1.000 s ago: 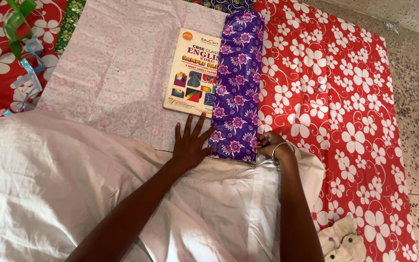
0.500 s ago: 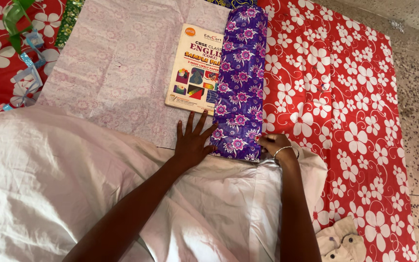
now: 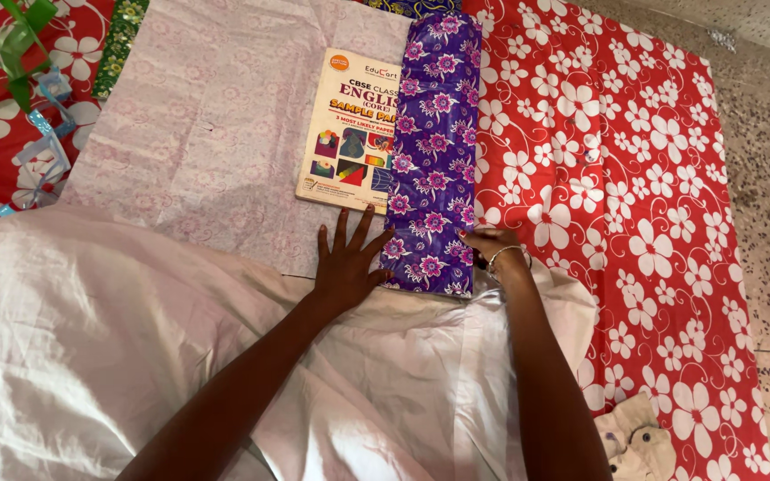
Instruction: The person wraps a book using a purple floral wrapping paper. They unfold the paper, place the book on it, fold the sides over the book, and smooth the paper to complete the wrapping.
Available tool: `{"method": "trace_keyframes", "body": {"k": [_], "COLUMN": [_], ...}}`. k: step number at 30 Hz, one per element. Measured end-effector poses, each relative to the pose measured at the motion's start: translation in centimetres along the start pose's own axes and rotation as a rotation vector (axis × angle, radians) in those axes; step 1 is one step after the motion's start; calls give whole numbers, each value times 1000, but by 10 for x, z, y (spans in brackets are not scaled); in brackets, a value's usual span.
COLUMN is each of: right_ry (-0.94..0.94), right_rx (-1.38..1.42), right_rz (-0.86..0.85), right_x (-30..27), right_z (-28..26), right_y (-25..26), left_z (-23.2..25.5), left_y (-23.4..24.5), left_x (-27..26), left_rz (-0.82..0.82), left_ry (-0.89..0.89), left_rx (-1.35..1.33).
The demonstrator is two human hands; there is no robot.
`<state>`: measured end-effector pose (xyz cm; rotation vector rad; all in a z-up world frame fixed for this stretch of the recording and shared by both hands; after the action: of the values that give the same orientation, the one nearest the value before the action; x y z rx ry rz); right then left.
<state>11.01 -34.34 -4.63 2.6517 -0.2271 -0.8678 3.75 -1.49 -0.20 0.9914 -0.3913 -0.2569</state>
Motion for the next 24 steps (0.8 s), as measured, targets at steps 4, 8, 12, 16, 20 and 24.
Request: {"method": "trace_keyframes", "body": {"k": [4, 8, 12, 16, 20, 24], "right_ry": [21, -68, -4, 32, 79, 68], "right_rx": [-96, -306, -192, -115, -42, -4], "right_rz": [50, 123, 49, -3, -32, -78], "right_x": [3, -1, 1, 15, 15, 3], "right_z": [-3, 3, 13, 22, 27, 21], "right_y": [1, 9, 12, 6, 3, 2], "left_z": [5, 16, 29, 62, 90, 72], "left_y": [7, 23, 35, 25, -10, -49], "left_x": [3, 7, 19, 72, 115, 129], "left_rz": [9, -15, -232, -228, -164, -386], "left_ry": [14, 54, 191, 106, -174, -78], "left_rx": [5, 36, 100, 143, 205, 226]}}
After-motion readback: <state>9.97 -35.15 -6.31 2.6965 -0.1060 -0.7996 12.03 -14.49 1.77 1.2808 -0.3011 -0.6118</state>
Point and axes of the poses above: each hand's wrist, its own x-axis towards the middle knuckle, its own y-axis out of the back of the hand, z = x × y, the point moved 4 cm from there along x, towards the middle knuckle, and after that the axes turned 5 degrees about -y, right-handed, at the moved point
